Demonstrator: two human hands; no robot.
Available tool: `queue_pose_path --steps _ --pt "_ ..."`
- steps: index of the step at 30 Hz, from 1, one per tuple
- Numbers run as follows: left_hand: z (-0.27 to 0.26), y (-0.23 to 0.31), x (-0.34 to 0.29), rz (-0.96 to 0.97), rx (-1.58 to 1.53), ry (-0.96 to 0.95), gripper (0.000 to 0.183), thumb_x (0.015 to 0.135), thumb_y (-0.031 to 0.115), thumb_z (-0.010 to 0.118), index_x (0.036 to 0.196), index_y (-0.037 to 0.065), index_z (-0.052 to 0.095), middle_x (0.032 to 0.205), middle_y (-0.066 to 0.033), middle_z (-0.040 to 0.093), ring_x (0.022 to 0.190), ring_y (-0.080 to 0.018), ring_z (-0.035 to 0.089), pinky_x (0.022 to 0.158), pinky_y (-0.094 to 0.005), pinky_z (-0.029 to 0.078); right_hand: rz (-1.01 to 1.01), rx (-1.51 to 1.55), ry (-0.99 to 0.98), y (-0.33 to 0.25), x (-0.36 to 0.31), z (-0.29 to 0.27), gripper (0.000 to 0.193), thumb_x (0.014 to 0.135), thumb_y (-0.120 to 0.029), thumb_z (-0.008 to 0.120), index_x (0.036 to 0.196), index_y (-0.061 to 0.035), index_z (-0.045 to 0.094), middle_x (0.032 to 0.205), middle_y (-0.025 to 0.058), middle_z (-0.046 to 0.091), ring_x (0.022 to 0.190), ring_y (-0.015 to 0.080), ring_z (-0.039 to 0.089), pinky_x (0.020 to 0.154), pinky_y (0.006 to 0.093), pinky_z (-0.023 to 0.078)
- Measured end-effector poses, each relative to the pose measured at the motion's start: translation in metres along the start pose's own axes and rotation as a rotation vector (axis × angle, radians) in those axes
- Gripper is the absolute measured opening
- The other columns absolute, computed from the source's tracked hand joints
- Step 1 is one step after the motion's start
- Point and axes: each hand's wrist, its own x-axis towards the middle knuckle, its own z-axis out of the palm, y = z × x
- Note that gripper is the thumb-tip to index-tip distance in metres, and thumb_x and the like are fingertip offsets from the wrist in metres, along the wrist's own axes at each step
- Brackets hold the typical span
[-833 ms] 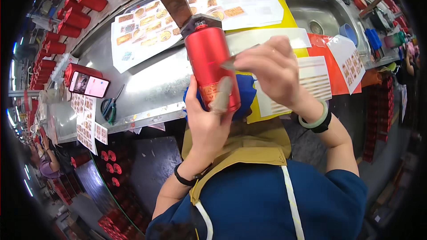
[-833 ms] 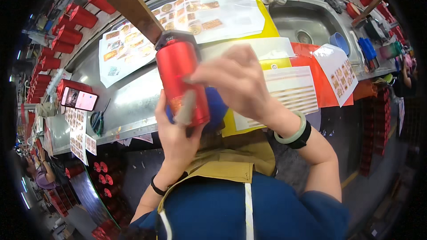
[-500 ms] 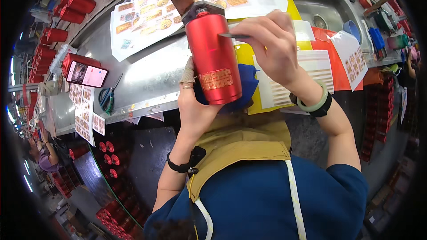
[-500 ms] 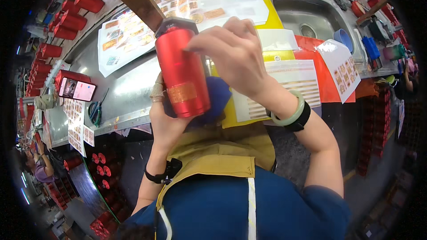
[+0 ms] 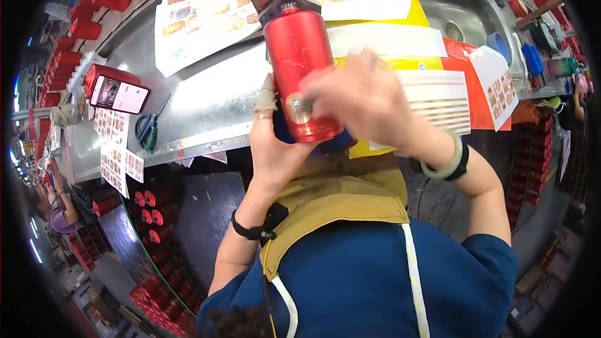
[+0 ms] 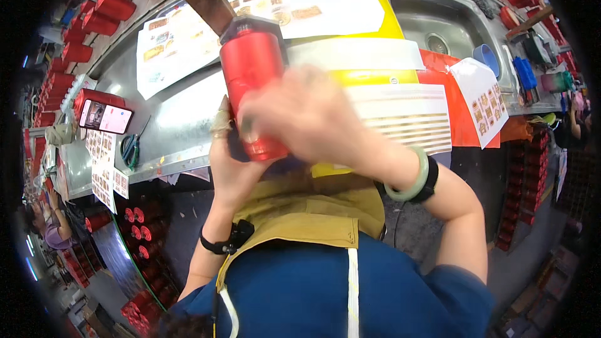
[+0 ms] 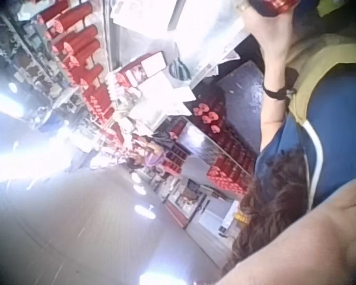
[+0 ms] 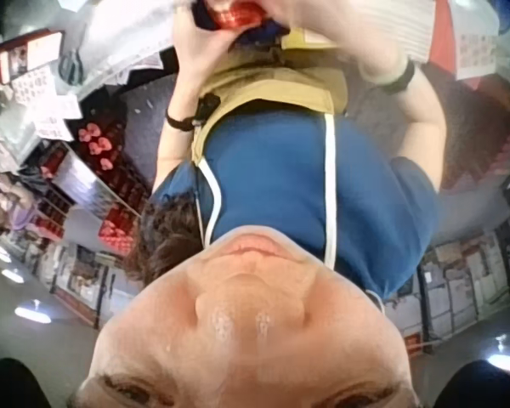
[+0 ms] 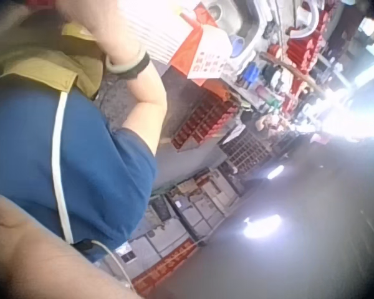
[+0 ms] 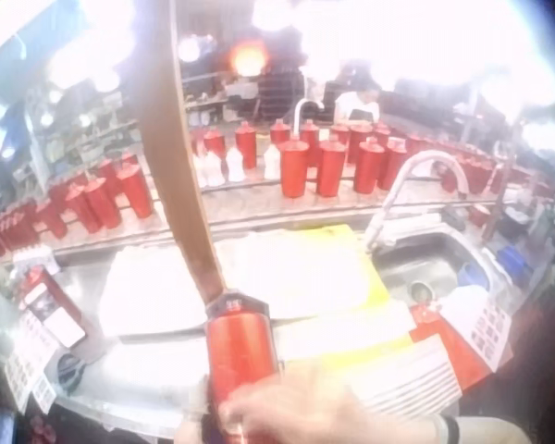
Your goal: Apply adhesive labels to red cylindrical containers on an assembly line.
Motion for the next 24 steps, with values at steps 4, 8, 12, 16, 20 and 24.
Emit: queue_pose_path --steps 4,8,12,16,20,24 --pt "-0.001 0.002 0.001 0.074 0.033 0.018 0.101 0.066 0.017 0.095 0.151 -0.004 0.043 0.137 -0.0227 0.060 0.118 -0.0321 0.065 0.101 -0.0394 0.051 0.064 -0.352 0.199 0.039 0.004 -0.002 0.020 0.078 -0.010 0.071 0.094 -0.0200 0.071 0.086 -0.0053 0.068 0.071 0.0173 0.057 0.074 0.0326 0.044" --pt "0.004 0.002 0.004 0.119 -0.029 0.124 0.100 0.066 0.018 0.095 0.150 -0.003 0.044 0.135 -0.0214 0.060 0.118 -0.0334 0.062 0.102 -0.0399 0.050 -0.112 0.088 -0.002 -0.015 -0.008 -0.003 0.022 0.079 -0.008 0.075 0.100 -0.0128 0.076 0.088 -0.0009 0.072 0.072 0.0171 0.059 0.076 0.0318 0.046" --pt "-0.002 0.007 0.000 -0.011 0.000 0.018 0.098 0.065 0.020 0.096 0.147 -0.003 0.047 0.133 -0.0221 0.061 0.120 -0.0355 0.061 0.106 -0.0436 0.047 0.103 -0.228 0.177 0.032 0.010 -0.007 0.028 0.072 -0.001 0.076 0.098 -0.0115 0.077 0.090 0.0028 0.075 0.070 0.0220 0.056 0.073 0.0341 0.045" --pt "0.000 0.010 -0.002 0.133 0.178 0.135 0.097 0.062 0.018 0.097 0.143 -0.006 0.051 0.130 -0.0210 0.065 0.119 -0.0379 0.061 0.106 -0.0437 0.047 -0.114 0.020 -0.010 -0.011 -0.009 -0.006 0.028 0.070 -0.009 0.076 0.097 -0.0158 0.078 0.095 -0.0018 0.076 0.069 0.0177 0.051 0.069 0.0318 0.043" --pt "0.003 0.015 -0.006 0.133 0.117 0.179 0.098 0.063 0.016 0.096 0.146 -0.007 0.049 0.135 -0.0214 0.062 0.121 -0.0364 0.058 0.106 -0.0431 0.045 0.111 -0.226 0.165 0.027 0.012 -0.001 0.018 0.075 -0.010 0.072 0.092 -0.0177 0.071 0.080 -0.0032 0.066 0.074 0.0164 0.058 0.073 0.0318 0.043" --pt "-0.002 0.020 -0.003 0.153 0.128 0.120 0.091 0.064 0.009 0.092 0.146 0.000 0.053 0.143 -0.0223 0.056 0.124 -0.0367 0.055 0.102 -0.0440 0.045 -0.010 -0.300 0.148 0.014 0.005 -0.013 0.019 0.078 -0.003 0.076 0.095 -0.0108 0.076 0.092 0.0003 0.073 0.074 0.0223 0.057 0.073 0.0345 0.041"
